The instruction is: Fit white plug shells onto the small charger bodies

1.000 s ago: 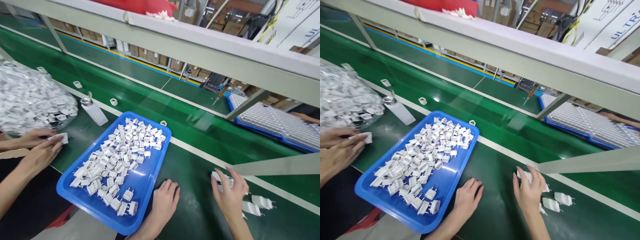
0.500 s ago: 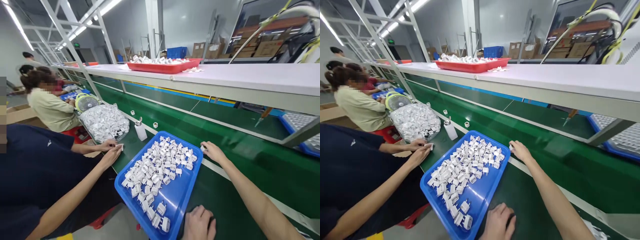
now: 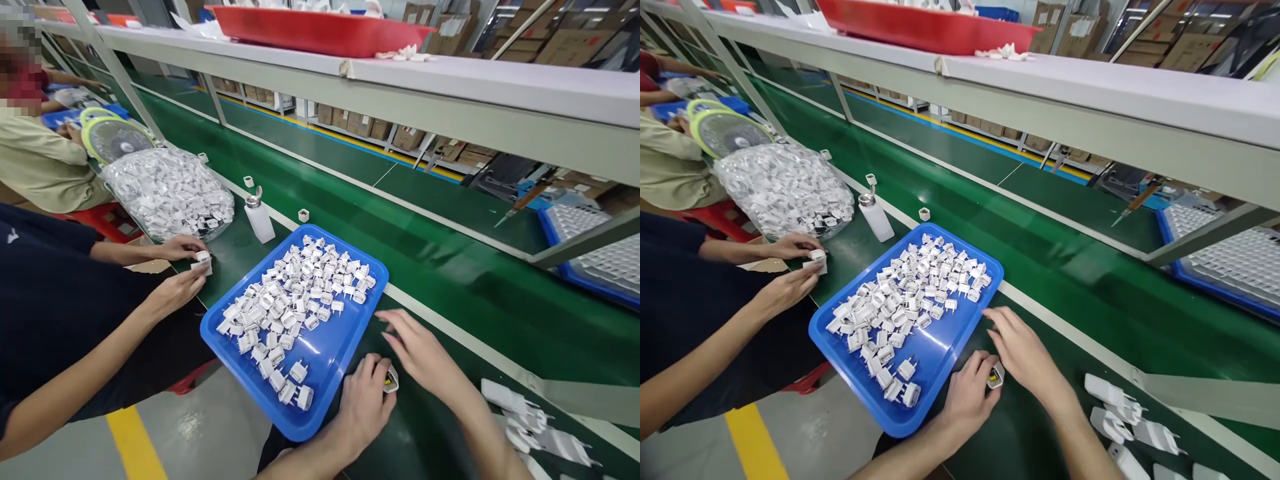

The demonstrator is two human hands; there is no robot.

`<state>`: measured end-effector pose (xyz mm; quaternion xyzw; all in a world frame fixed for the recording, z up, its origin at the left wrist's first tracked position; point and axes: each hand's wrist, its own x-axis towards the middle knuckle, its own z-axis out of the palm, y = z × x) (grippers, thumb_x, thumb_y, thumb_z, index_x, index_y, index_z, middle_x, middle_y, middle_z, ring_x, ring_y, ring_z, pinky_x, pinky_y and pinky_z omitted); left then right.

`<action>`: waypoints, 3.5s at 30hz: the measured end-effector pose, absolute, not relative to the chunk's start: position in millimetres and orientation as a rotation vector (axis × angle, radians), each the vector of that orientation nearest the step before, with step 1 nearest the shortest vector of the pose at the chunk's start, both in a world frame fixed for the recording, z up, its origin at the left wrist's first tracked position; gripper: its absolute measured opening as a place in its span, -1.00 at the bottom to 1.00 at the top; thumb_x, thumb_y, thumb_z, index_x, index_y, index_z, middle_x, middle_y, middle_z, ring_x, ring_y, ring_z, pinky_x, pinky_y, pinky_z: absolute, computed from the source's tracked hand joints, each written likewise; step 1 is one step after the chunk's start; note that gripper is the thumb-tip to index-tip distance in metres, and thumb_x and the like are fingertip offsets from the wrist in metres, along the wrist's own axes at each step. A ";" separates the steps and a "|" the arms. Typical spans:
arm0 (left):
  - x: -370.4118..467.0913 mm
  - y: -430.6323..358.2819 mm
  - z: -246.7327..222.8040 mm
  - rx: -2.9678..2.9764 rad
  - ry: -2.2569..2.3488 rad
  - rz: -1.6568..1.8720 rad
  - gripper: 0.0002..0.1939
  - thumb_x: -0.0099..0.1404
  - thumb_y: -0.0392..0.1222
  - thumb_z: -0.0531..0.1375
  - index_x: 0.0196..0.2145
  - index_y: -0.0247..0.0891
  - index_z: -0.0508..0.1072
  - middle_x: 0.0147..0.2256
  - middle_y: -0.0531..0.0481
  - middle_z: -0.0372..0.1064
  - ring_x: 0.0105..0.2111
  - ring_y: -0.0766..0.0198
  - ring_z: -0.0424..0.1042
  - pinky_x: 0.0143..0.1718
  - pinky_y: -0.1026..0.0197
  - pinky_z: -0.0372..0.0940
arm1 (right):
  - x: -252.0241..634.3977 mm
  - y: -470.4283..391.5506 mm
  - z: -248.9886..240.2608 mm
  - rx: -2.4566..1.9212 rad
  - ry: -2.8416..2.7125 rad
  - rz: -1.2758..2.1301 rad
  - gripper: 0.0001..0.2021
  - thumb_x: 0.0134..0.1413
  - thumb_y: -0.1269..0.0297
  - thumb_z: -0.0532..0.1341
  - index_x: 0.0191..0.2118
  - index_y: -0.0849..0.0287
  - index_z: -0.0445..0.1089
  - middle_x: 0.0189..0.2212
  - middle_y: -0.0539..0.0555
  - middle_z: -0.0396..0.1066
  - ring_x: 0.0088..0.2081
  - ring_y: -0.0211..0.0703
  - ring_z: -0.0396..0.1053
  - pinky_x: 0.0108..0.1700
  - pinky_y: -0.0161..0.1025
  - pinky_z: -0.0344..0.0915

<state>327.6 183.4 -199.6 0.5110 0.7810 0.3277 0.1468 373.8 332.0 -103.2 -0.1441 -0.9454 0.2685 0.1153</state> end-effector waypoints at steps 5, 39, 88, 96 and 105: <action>326.4 181.8 -204.9 1.395 2.207 1.104 -0.53 0.20 -0.34 0.31 0.06 -0.14 0.39 0.00 -0.10 0.46 -0.07 0.04 0.52 -0.11 0.07 0.53 | 278.3 318.3 -126.6 -0.380 -3.002 0.480 -0.71 0.17 0.47 0.29 -0.01 0.07 0.43 -0.09 0.15 0.39 -0.10 0.06 0.48 -0.13 -0.10 0.49; 318.5 182.0 -200.9 1.556 2.150 0.938 -0.72 0.32 -0.25 0.28 -0.01 -0.10 0.49 -0.12 0.03 0.38 -0.24 0.29 0.51 -0.42 0.34 0.34 | 486.3 282.2 -124.8 -0.839 -2.509 0.771 -0.84 0.37 0.19 0.18 -0.06 -0.09 0.52 -0.19 0.09 0.46 -0.13 0.05 0.41 -0.17 0.01 0.47; 318.9 179.9 -199.9 1.513 2.080 1.140 -0.75 0.48 -0.21 0.10 0.09 -0.17 0.29 -0.11 0.02 0.44 -0.31 0.22 0.54 -0.38 0.19 0.40 | 585.1 351.0 -113.0 -1.742 -2.504 -0.344 -0.43 0.38 -0.20 -0.11 -0.07 0.20 0.39 -0.18 0.34 0.48 -0.18 0.30 0.46 -0.19 0.11 0.37; 319.7 179.7 -199.9 1.499 2.078 1.131 -0.77 0.48 -0.25 0.05 0.05 -0.16 0.33 -0.13 -0.03 0.45 -0.25 0.16 0.57 -0.34 0.17 0.42 | 389.0 423.2 -91.2 -1.047 -2.796 0.344 -0.57 0.41 0.18 0.04 0.32 0.11 0.21 0.10 0.27 0.32 0.10 0.14 0.37 0.16 0.06 0.31; 323.7 181.5 -217.3 1.475 2.088 1.054 -0.75 0.34 -0.33 0.13 -0.06 -0.13 0.44 -0.21 -0.02 0.46 -0.33 0.20 0.54 -0.29 0.20 0.45 | 251.2 491.8 -101.7 -0.826 -2.933 0.519 -0.72 -0.04 0.50 0.33 -0.17 0.08 0.54 -0.25 0.06 0.46 -0.17 -0.08 0.48 -0.09 -0.24 0.38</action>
